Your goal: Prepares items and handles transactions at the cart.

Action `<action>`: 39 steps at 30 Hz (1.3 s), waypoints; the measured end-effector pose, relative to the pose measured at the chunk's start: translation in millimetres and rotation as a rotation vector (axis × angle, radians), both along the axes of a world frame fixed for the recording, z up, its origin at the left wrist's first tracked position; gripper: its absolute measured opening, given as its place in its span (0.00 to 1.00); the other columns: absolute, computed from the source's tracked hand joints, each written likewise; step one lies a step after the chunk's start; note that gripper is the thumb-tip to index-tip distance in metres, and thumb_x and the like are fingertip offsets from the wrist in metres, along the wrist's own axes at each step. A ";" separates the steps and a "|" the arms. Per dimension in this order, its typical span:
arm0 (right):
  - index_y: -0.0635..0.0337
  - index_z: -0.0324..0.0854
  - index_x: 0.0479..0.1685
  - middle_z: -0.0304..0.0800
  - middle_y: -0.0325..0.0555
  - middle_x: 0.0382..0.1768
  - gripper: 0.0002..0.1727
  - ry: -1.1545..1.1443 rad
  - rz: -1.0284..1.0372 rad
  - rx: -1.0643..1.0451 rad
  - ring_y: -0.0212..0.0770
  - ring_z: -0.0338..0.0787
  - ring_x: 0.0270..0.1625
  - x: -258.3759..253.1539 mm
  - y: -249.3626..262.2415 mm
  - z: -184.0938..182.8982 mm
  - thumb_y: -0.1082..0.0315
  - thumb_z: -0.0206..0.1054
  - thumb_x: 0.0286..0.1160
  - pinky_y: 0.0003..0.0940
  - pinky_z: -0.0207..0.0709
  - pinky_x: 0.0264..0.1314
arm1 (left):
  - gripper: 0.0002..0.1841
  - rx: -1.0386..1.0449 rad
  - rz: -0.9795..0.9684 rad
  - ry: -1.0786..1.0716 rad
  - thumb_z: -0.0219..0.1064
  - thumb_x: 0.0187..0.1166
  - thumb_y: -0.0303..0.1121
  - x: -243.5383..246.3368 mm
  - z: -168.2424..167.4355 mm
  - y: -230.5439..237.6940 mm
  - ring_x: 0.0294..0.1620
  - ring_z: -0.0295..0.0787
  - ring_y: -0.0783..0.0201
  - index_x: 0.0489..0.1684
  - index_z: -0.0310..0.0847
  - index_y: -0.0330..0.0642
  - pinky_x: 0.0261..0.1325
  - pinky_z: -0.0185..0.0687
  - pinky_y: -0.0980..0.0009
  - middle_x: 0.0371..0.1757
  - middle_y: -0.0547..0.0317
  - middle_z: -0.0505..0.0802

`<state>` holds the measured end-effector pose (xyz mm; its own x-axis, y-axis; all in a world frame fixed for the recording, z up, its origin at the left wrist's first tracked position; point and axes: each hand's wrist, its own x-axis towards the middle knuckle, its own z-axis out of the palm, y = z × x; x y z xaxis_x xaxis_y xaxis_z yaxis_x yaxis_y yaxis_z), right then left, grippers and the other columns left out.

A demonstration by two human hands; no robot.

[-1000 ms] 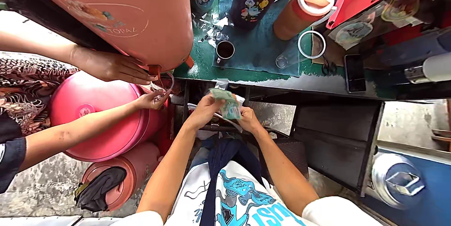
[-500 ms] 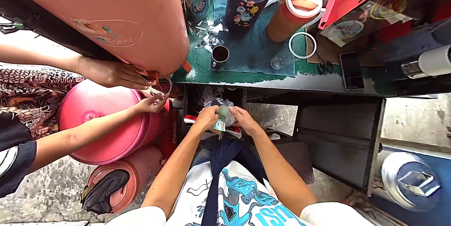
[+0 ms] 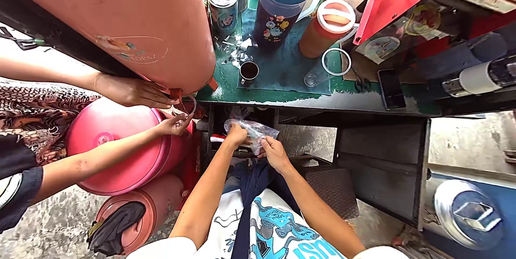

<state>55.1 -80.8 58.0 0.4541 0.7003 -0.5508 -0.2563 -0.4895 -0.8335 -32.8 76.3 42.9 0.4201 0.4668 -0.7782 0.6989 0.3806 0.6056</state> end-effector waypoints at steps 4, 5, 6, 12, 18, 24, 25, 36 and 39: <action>0.69 0.70 0.66 0.90 0.56 0.36 0.13 0.270 -0.468 -0.067 0.45 0.94 0.28 24.6 9.5 4.1 0.70 0.50 0.94 0.39 0.92 0.30 | 0.33 0.100 -0.474 0.056 0.61 0.84 0.54 -16.9 24.1 2.1 0.72 0.84 0.46 0.75 0.75 0.33 0.77 0.75 0.45 0.68 0.36 0.87; 0.68 0.68 0.67 0.89 0.56 0.36 0.13 0.289 -0.525 -0.065 0.46 0.94 0.28 27.4 11.2 1.1 0.71 0.49 0.94 0.39 0.92 0.30 | 0.35 0.146 -0.596 0.034 0.62 0.83 0.57 -19.5 30.1 1.6 0.75 0.82 0.45 0.77 0.74 0.35 0.80 0.71 0.43 0.69 0.35 0.86; 0.68 0.68 0.68 0.89 0.57 0.36 0.13 0.282 -0.559 -0.065 0.47 0.94 0.28 28.8 13.4 -1.5 0.73 0.49 0.94 0.40 0.92 0.31 | 0.40 0.188 -0.715 0.035 0.64 0.81 0.60 -20.7 35.4 0.0 0.77 0.79 0.42 0.81 0.70 0.34 0.81 0.68 0.41 0.72 0.33 0.84; 0.66 0.83 0.64 0.93 0.55 0.54 0.20 -0.199 -0.062 0.013 0.43 0.94 0.54 31.4 18.6 -15.3 0.62 0.69 0.80 0.42 0.87 0.61 | 0.61 0.381 -0.969 0.171 0.84 0.64 0.36 -24.0 33.3 -25.1 0.84 0.68 0.32 0.94 0.37 0.27 0.79 0.75 0.45 0.94 0.27 0.41; 0.47 0.72 0.87 0.69 0.52 0.87 0.41 -0.467 0.727 0.098 0.47 0.68 0.89 28.2 41.4 -21.7 0.31 0.56 0.81 0.51 0.62 0.90 | 0.27 0.488 -1.206 0.136 0.75 0.75 0.36 -35.7 30.0 -26.2 0.85 0.66 0.35 0.68 0.78 0.24 0.84 0.65 0.43 0.81 0.29 0.74; 0.74 0.85 0.50 0.87 0.72 0.58 0.31 -0.538 1.138 -0.474 0.68 0.84 0.68 39.9 55.8 -53.9 0.47 0.56 0.89 0.67 0.72 0.72 | 0.24 0.756 -0.960 -0.203 0.53 0.83 0.17 -78.4 15.7 -25.6 0.80 0.78 0.43 0.79 0.73 0.34 0.81 0.74 0.51 0.81 0.37 0.78; 0.75 0.83 0.56 0.85 0.72 0.63 0.27 -0.532 1.121 -0.568 0.68 0.82 0.71 37.8 59.6 -56.4 0.52 0.62 0.85 0.67 0.72 0.73 | 0.24 0.844 -0.943 -0.267 0.52 0.84 0.18 -82.1 10.2 -26.5 0.76 0.82 0.43 0.79 0.74 0.37 0.77 0.77 0.51 0.79 0.38 0.80; 0.69 0.83 0.59 0.86 0.67 0.61 0.22 -0.418 0.851 -0.669 0.60 0.85 0.65 68.4 92.8 -45.4 0.58 0.55 0.88 0.63 0.74 0.67 | 0.21 0.889 -0.938 -0.007 0.56 0.90 0.32 -3.2 -41.7 8.0 0.86 0.70 0.45 0.79 0.77 0.45 0.89 0.56 0.44 0.77 0.48 0.85; 0.59 0.77 0.78 0.87 0.65 0.65 0.24 -0.642 0.591 -0.593 0.63 0.86 0.69 72.6 92.8 7.3 0.60 0.54 0.88 0.64 0.75 0.72 | 0.23 0.932 -0.696 0.086 0.58 0.85 0.26 11.8 -59.0 8.0 0.79 0.75 0.38 0.79 0.75 0.41 0.84 0.62 0.40 0.73 0.36 0.84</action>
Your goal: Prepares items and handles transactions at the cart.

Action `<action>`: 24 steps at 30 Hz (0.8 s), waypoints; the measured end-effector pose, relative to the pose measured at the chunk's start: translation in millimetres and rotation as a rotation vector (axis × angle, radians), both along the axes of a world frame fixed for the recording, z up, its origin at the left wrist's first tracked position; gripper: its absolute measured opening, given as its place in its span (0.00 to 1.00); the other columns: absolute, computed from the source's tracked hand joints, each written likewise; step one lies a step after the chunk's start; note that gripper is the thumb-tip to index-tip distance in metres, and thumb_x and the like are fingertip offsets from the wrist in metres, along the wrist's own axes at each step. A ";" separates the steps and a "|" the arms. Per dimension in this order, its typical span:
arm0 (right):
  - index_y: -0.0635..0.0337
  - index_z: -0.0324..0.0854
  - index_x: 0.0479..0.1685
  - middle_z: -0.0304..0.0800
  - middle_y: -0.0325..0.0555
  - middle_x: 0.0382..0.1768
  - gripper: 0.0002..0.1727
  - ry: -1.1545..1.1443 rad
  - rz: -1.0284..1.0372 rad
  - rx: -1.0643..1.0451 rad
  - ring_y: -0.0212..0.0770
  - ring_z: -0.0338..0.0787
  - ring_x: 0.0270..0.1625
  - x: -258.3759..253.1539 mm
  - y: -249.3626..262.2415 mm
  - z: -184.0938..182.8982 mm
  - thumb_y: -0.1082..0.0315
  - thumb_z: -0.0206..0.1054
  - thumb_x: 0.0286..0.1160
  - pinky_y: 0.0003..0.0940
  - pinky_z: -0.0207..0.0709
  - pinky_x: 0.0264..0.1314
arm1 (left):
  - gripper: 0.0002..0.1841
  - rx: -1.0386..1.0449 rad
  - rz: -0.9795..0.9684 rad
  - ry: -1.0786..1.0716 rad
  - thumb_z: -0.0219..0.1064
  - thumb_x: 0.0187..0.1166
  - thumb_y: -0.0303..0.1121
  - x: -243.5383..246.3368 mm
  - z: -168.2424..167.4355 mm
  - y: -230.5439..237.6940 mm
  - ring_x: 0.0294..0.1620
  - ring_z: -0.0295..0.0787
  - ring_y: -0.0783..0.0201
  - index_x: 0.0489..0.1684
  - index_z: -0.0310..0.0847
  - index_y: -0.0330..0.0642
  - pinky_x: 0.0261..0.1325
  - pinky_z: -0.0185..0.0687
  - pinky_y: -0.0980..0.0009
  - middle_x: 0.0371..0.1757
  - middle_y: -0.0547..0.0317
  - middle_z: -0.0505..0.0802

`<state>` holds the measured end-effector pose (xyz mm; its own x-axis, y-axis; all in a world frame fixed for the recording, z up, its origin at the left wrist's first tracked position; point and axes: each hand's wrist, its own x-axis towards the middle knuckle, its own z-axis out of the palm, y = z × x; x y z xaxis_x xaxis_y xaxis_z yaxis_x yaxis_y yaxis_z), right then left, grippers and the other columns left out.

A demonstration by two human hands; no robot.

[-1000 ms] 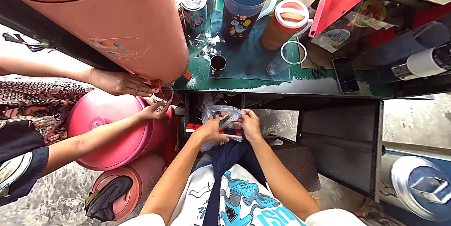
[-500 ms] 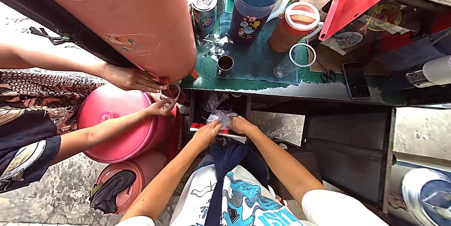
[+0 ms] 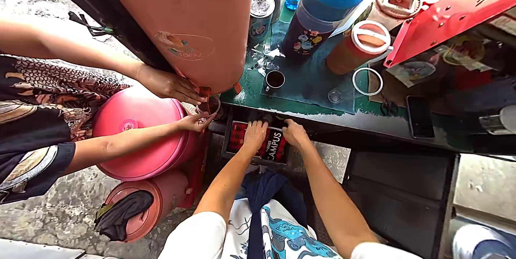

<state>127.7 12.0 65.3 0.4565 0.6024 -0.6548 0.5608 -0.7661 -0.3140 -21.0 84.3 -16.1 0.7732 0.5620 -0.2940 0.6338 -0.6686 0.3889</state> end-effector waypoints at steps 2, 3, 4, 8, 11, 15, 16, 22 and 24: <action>0.56 0.79 0.77 0.90 0.59 0.63 0.23 -0.107 0.060 0.153 0.60 0.89 0.66 -11.1 -7.4 17.7 0.59 0.54 0.89 0.62 0.76 0.70 | 0.24 0.107 0.098 -0.120 0.65 0.80 0.25 0.4 -11.1 -3.7 0.80 0.75 0.36 0.77 0.77 0.42 0.81 0.67 0.40 0.75 0.33 0.82; 0.56 0.81 0.74 0.91 0.56 0.63 0.22 -0.087 0.127 0.209 0.57 0.90 0.66 -17.1 -13.2 14.3 0.59 0.54 0.89 0.61 0.78 0.70 | 0.21 0.143 0.112 -0.180 0.65 0.80 0.25 -1.6 -16.3 -6.5 0.79 0.76 0.38 0.73 0.81 0.42 0.80 0.69 0.42 0.74 0.34 0.83; 0.55 0.82 0.74 0.90 0.54 0.66 0.22 -0.036 0.203 0.225 0.54 0.89 0.68 -24.3 -19.7 4.2 0.59 0.54 0.89 0.59 0.78 0.73 | 0.17 0.152 0.111 -0.230 0.61 0.81 0.25 -6.2 -19.8 -11.0 0.76 0.80 0.40 0.67 0.85 0.41 0.77 0.73 0.44 0.70 0.37 0.86; 0.45 0.65 0.91 0.55 0.53 0.94 0.38 0.065 0.427 0.151 0.61 0.55 0.94 -58.8 -41.5 -61.3 0.36 0.54 0.86 0.66 0.52 0.90 | 0.17 -0.309 0.219 -0.105 0.63 0.81 0.34 -67.5 15.2 -34.4 0.64 0.90 0.49 0.63 0.87 0.40 0.69 0.83 0.47 0.60 0.47 0.93; 0.38 0.50 0.97 0.37 0.52 0.98 0.45 -0.008 0.443 0.072 0.67 0.34 0.97 -75.5 -44.4 -85.0 0.28 0.47 0.83 0.81 0.37 0.87 | 0.20 -0.561 0.524 -0.157 0.68 0.78 0.40 -123.0 45.5 -52.1 0.57 0.95 0.62 0.62 0.88 0.38 0.68 0.88 0.60 0.55 0.52 0.96; 0.38 0.47 0.98 0.33 0.52 0.98 0.44 -0.050 0.390 0.007 0.70 0.31 0.96 -89.9 -33.3 -91.3 0.29 0.44 0.85 0.83 0.35 0.86 | 0.14 -0.467 0.944 -0.318 0.69 0.77 0.36 -130.4 71.5 -61.6 0.45 0.93 0.64 0.54 0.87 0.38 0.55 0.88 0.61 0.45 0.55 0.95; 0.38 0.46 0.98 0.31 0.52 0.98 0.44 -0.049 0.389 -0.022 0.70 0.30 0.96 -91.7 -29.5 -90.2 0.29 0.43 0.85 0.83 0.36 0.86 | 0.16 -0.500 1.041 -0.330 0.70 0.77 0.37 -128.9 69.5 -65.9 0.44 0.92 0.60 0.55 0.84 0.35 0.53 0.87 0.59 0.44 0.52 0.94; 0.34 0.43 0.99 0.30 0.50 0.98 0.46 -0.071 0.423 -0.108 0.73 0.31 0.96 -92.0 -23.7 -84.2 0.24 0.38 0.82 0.86 0.36 0.84 | 0.32 -1.308 1.550 -0.508 0.68 0.82 0.35 -105.0 48.8 -68.0 0.60 0.88 0.41 0.82 0.61 0.29 0.62 0.88 0.52 0.70 0.28 0.80; 0.33 0.44 0.98 0.31 0.49 0.98 0.46 -0.080 0.419 -0.127 0.74 0.33 0.95 -90.3 -17.5 -78.5 0.24 0.37 0.82 0.84 0.38 0.84 | 0.22 -1.323 1.588 -0.548 0.64 0.84 0.31 -97.4 56.6 -60.5 0.47 0.90 0.47 0.70 0.70 0.24 0.54 0.90 0.56 0.55 0.33 0.85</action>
<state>37.5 -5.5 -13.2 0.2426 0.6633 -0.7079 0.8498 -0.4973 -0.1747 -118.4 23.8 40.6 0.0959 0.3603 -0.9279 -0.0706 0.9323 0.3548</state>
